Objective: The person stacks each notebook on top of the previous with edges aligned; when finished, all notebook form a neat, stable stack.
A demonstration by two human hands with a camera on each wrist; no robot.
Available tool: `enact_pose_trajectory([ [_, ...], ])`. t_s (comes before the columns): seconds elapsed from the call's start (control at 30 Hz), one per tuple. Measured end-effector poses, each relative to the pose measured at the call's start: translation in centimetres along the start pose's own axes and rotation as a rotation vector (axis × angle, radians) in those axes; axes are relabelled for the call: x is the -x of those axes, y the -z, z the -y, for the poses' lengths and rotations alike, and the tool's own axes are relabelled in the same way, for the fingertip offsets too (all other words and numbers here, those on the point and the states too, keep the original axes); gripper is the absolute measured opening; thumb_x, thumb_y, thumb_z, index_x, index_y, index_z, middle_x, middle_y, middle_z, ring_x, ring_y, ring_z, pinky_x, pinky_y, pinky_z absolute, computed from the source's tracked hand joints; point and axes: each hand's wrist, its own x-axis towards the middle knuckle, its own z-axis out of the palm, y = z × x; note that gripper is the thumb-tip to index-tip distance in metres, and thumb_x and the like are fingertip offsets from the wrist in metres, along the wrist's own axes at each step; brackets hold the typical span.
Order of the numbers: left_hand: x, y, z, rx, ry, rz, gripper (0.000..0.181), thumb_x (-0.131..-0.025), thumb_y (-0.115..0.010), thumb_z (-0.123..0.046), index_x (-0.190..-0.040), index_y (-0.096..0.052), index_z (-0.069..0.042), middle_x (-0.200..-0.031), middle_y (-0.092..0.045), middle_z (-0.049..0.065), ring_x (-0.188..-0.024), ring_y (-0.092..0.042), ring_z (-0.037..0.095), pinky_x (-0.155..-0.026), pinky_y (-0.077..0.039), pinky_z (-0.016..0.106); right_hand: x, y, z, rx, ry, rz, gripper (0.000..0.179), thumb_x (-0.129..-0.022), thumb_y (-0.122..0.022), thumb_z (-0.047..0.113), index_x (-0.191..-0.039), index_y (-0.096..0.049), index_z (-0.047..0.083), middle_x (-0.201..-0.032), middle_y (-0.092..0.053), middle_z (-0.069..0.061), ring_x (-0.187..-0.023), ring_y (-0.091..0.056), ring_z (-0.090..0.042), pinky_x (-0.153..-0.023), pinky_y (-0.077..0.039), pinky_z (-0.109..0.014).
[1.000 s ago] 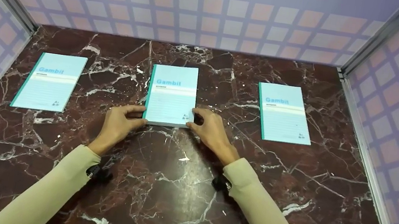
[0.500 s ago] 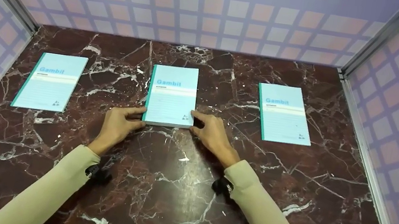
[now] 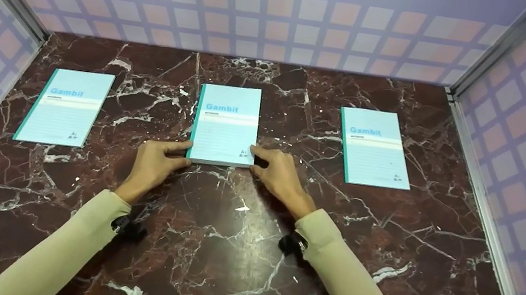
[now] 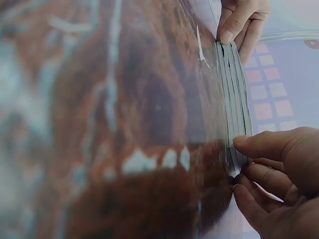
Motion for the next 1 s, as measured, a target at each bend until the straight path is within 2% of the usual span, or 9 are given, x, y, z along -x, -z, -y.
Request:
enact_pose_trajectory([
  [0.13,0.0,0.0,-0.1,-0.002,0.004,0.006,0.039,-0.083,-0.088,0.000,-0.121,-0.081,-0.010,-0.118,-0.076,0.011,-0.076,-0.066,0.017,-0.070,-0.057,0.034,0.0,0.1,0.0,0.007,0.011,-0.006,0.050,-0.091,-0.083,0.004,-0.139,-0.068,0.008,-0.138,-0.067,-0.010,-0.051,-0.040,-0.010,-0.058,-0.048,-0.022],
  [0.27,0.1,0.0,-0.1,0.003,0.011,0.011,0.039,-0.084,-0.088,0.000,-0.121,-0.081,-0.010,-0.118,-0.075,0.011,-0.085,-0.071,0.018,-0.075,-0.058,0.036,0.0,0.1,-0.1,0.015,0.019,-0.007,0.050,-0.091,-0.083,0.005,-0.139,-0.069,0.008,-0.137,-0.067,-0.010,-0.055,-0.042,-0.010,-0.066,-0.052,-0.025],
  [0.5,0.1,0.2,0.1,0.000,-0.019,0.013,0.039,-0.086,-0.087,0.000,-0.124,-0.079,-0.007,-0.114,-0.077,0.014,-0.093,-0.078,0.025,-0.077,-0.064,0.039,-0.1,0.2,0.1,0.011,-0.003,0.006,0.051,-0.092,-0.083,0.007,-0.141,-0.068,0.008,-0.138,-0.067,-0.012,-0.044,-0.031,-0.007,-0.047,-0.038,-0.021],
  [0.57,0.2,0.2,0.2,0.015,-0.021,0.024,0.040,-0.087,-0.087,0.000,-0.125,-0.079,-0.006,-0.113,-0.078,0.015,-0.096,-0.078,0.025,-0.077,-0.065,0.038,0.0,0.4,0.2,0.010,-0.006,0.008,0.053,-0.092,-0.084,0.009,-0.143,-0.067,0.008,-0.140,-0.066,-0.012,-0.055,-0.056,-0.011,-0.060,-0.054,-0.023],
  [0.63,0.2,0.4,0.3,0.035,-0.017,0.032,0.041,-0.087,-0.087,-0.001,-0.127,-0.078,-0.006,-0.113,-0.078,0.015,-0.098,-0.078,0.026,-0.075,-0.064,0.037,-0.1,0.7,0.2,-0.004,0.007,0.003,0.055,-0.092,-0.085,0.011,-0.143,-0.066,0.006,-0.142,-0.064,-0.013,-0.086,-0.074,-0.023,-0.086,-0.061,-0.033],
  [0.67,0.2,0.5,0.4,0.042,-0.015,0.032,0.042,-0.086,-0.088,-0.002,-0.127,-0.078,-0.006,-0.113,-0.078,0.015,-0.098,-0.078,0.026,-0.076,-0.064,0.037,-0.1,0.8,0.2,-0.012,0.017,-0.003,0.055,-0.092,-0.085,0.011,-0.143,-0.066,0.005,-0.143,-0.064,-0.013,-0.104,-0.074,-0.029,-0.099,-0.058,-0.039],
  [0.73,0.1,0.8,0.5,0.057,-0.009,0.031,0.042,-0.086,-0.088,-0.004,-0.127,-0.077,-0.005,-0.115,-0.077,0.015,-0.099,-0.078,0.026,-0.078,-0.064,0.036,-0.2,1.1,0.3,-0.025,0.044,-0.022,0.054,-0.092,-0.085,0.011,-0.142,-0.066,0.003,-0.145,-0.063,-0.013,-0.133,-0.061,-0.035,-0.115,-0.046,-0.048],
  [0.93,-0.1,2.3,0.7,0.066,-0.001,0.015,0.046,-0.085,-0.091,-0.009,-0.128,-0.076,-0.002,-0.119,-0.076,0.019,-0.104,-0.077,0.031,-0.091,-0.062,0.041,-0.5,1.5,1.0,-0.068,0.142,-0.093,0.049,-0.092,-0.085,0.008,-0.138,-0.070,0.001,-0.138,-0.068,-0.014,-0.125,-0.067,-0.036,-0.107,-0.053,-0.049],
  [1.0,-0.2,2.8,0.8,0.033,-0.023,-0.006,0.047,-0.084,-0.091,-0.011,-0.128,-0.076,-0.002,-0.117,-0.076,0.018,-0.092,-0.078,0.027,-0.090,-0.062,0.041,-0.8,1.3,1.4,-0.084,0.181,-0.111,0.048,-0.091,-0.085,0.007,-0.136,-0.071,0.000,-0.133,-0.071,-0.016,-0.115,-0.071,-0.036,-0.100,-0.058,-0.048],
])
